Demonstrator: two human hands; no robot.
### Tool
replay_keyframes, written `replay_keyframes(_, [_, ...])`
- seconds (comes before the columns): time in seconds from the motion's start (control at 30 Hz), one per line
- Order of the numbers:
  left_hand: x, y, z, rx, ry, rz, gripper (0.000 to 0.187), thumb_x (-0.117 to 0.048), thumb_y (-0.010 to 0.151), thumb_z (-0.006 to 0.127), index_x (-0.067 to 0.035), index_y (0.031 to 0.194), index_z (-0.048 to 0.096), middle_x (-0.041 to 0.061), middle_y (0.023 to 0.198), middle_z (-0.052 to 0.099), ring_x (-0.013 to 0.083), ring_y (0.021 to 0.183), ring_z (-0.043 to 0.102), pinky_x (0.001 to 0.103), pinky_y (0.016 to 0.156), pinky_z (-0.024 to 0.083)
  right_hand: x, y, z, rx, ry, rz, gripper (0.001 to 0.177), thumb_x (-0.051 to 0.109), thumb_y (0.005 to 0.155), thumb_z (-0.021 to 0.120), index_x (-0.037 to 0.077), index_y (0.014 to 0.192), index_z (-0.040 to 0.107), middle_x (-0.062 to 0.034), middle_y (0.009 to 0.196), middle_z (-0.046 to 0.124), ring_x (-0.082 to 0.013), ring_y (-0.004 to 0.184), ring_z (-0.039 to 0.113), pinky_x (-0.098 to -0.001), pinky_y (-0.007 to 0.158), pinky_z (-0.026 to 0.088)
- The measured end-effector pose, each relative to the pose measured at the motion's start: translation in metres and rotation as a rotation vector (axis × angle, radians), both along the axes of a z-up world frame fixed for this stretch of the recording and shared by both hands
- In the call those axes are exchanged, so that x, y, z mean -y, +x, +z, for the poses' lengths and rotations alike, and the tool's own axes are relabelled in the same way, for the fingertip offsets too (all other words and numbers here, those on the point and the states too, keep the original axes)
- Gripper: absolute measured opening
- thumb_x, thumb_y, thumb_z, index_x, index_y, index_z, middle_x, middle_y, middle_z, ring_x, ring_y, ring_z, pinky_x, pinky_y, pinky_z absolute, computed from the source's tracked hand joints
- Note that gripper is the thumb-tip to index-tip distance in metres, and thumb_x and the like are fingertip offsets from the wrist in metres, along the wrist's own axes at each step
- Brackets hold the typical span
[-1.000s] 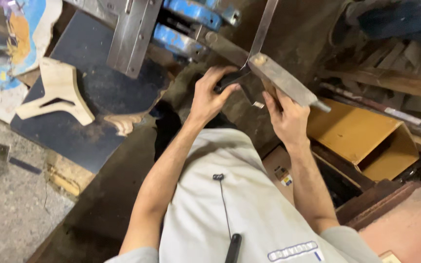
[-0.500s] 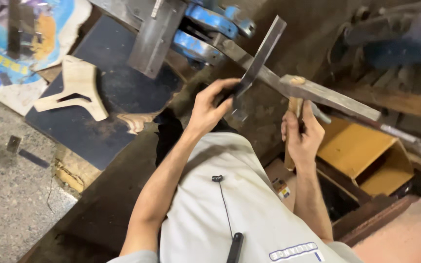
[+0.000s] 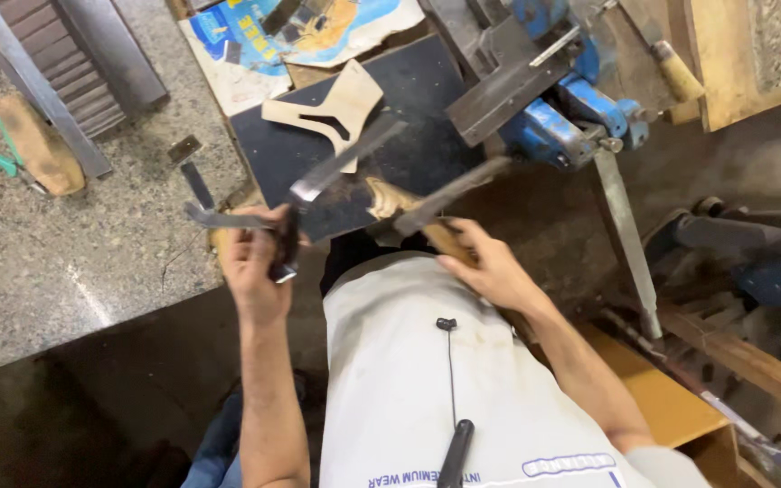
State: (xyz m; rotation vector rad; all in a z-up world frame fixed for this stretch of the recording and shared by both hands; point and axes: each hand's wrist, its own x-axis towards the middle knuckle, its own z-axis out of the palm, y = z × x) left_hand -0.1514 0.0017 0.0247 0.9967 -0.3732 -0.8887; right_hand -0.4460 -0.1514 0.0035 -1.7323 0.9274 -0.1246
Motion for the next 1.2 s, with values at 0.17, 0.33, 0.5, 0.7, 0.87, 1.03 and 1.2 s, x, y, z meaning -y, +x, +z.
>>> replay_keyframes(0.17, [-0.032,0.048,0.002,-0.032,0.032,0.135,0.022,-0.02,0.111,0.061,-0.002,0.121,0.053,0.013,0.112,0.068,0.0197,0.085,0.069,0.032,0.078,0.059,0.013,0.058,-0.019,-0.038,0.049,0.035,0.059,0.027,0.093,0.073,0.006,0.145,0.054,-0.0167,0.11,0.074,-0.0283,0.088,0.07,-0.0401,0.079,0.056])
replay_keyframes(0.33, [-0.051,0.085,-0.006,-0.142,0.119,0.071,0.022,-0.021,0.105,0.062,-0.003,0.113,0.05,0.017,0.119,0.076,0.0177,0.08,0.07,0.031,0.077,0.059,0.034,0.078,0.005,-0.289,-0.703,-0.009,0.041,0.024,0.096,0.079,0.009,0.132,0.068,-0.0143,0.109,0.071,-0.0326,0.098,0.067,-0.0432,0.087,0.052])
replay_keyframes(0.5, [-0.048,0.109,-0.016,-0.189,0.09,-0.143,0.029,-0.017,0.1,0.067,-0.004,0.123,0.055,0.01,0.103,0.07,0.0143,0.08,0.069,0.027,0.072,0.057,0.005,0.136,0.087,-0.086,-0.983,0.127,0.052,0.014,0.087,0.079,0.003,0.135,0.064,-0.0184,0.125,0.065,-0.0337,0.119,0.057,-0.0467,0.105,0.044])
replay_keyframes(0.7, [-0.024,0.134,0.0,-0.291,0.24,-0.517,0.029,-0.022,0.106,0.064,-0.001,0.124,0.056,0.01,0.099,0.069,0.0145,0.078,0.065,0.027,0.068,0.054,-0.032,0.209,0.081,0.018,-0.921,0.475,0.048,0.013,0.093,0.075,-0.002,0.137,0.06,-0.0135,0.103,0.068,-0.0277,0.095,0.066,-0.0446,0.096,0.051])
replay_keyframes(0.87, [-0.01,0.147,0.01,-0.426,0.157,-0.478,0.046,-0.035,0.102,0.055,0.0,0.132,0.054,0.019,0.115,0.077,0.0281,0.1,0.076,0.036,0.092,0.062,-0.046,0.202,0.056,-0.058,-0.591,0.159,0.043,0.004,0.097,0.064,0.006,0.14,0.063,-0.0144,0.095,0.071,-0.0286,0.082,0.069,-0.0369,0.073,0.054])
replay_keyframes(1.03, [-0.009,0.121,-0.005,-0.31,-0.016,-0.21,0.051,-0.016,0.1,0.067,-0.004,0.143,0.043,0.017,0.135,0.064,0.0259,0.127,0.064,0.038,0.113,0.055,-0.06,0.215,0.049,-0.143,-0.301,-0.129,0.036,0.011,0.103,0.058,0.008,0.138,0.063,-0.0107,0.086,0.072,-0.0209,0.065,0.067,-0.0338,0.065,0.055])
replay_keyframes(1.2, [0.01,0.109,-0.032,-0.193,0.054,0.017,0.042,-0.009,0.108,0.06,-0.002,0.146,0.046,0.02,0.135,0.067,0.027,0.121,0.068,0.038,0.105,0.059,-0.048,0.212,0.038,-0.147,-0.176,0.006,0.037,0.021,0.106,0.059,0.008,0.14,0.064,-0.0141,0.09,0.069,-0.022,0.074,0.068,-0.035,0.073,0.056])
